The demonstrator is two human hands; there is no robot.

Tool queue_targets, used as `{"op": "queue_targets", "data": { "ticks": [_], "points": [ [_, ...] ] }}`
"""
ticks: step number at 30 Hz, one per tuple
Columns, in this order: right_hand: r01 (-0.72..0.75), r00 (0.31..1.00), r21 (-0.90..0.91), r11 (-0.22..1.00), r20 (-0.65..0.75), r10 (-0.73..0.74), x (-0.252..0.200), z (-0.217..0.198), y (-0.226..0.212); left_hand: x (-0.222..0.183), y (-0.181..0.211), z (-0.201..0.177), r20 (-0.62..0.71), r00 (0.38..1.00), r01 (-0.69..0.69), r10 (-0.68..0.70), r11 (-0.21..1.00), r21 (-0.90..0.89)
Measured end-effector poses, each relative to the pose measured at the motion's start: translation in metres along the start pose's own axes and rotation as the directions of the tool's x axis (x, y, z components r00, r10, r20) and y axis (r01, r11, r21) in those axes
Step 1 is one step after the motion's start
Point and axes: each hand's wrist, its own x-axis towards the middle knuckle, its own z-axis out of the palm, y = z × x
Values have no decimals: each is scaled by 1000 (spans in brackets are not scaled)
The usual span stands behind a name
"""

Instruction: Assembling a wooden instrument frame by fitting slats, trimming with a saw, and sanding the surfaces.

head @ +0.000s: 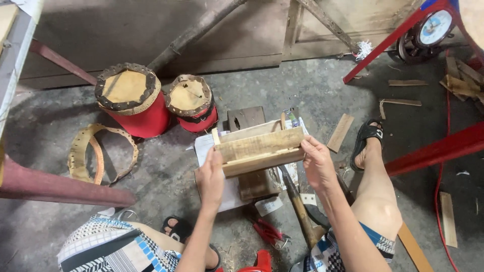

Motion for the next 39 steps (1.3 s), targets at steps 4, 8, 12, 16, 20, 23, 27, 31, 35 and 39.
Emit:
{"op": "queue_targets", "data": {
  "ticks": [4, 8, 12, 16, 20, 23, 27, 31, 35, 39],
  "points": [
    [9, 998, 24, 1000, -57, -8, 5, 8, 9, 0, -17, 28, -51, 996, -81, 73, 980, -183],
    [1, 993, 54, 999, -119, 6, 22, -7, 28, 0, -19, 29, -29, 993, -115, 111, 962, -249],
    [-28, 992, 40, 999, -123, 32, 40, -25, 53, 0, -10, 20, 1, 992, -121, 125, 963, -239],
    [-68, 987, 30, 997, -141, 71, 17, 25, 3, -3, -8, 20, 2, 998, -58, 61, 967, -249],
    [-247, 953, -10, 969, -182, 241, 35, -3, 33, -3, 19, 16, 54, 981, 193, -186, 923, -334],
    [-341, 919, -33, 940, -222, 325, 36, -7, 38, -7, 84, 6, 128, 903, 427, -411, 813, -396],
    [-384, 903, -32, 923, -222, 368, 34, -1, 35, -5, 86, 4, 158, 873, 481, -461, 766, -427],
    [-384, 901, -24, 923, -227, 369, 32, 1, 34, 2, 51, 0, 179, 886, 462, -427, 784, -416],
    [-273, 955, -129, 953, -156, 252, 29, -1, 34, -2, 51, -9, 296, 884, 459, -362, 792, -402],
    [-8, 1000, -363, 932, 21, 17, 31, -11, 37, 8, 9, -15, 350, 914, 323, -207, 892, -316]
  ]
}}
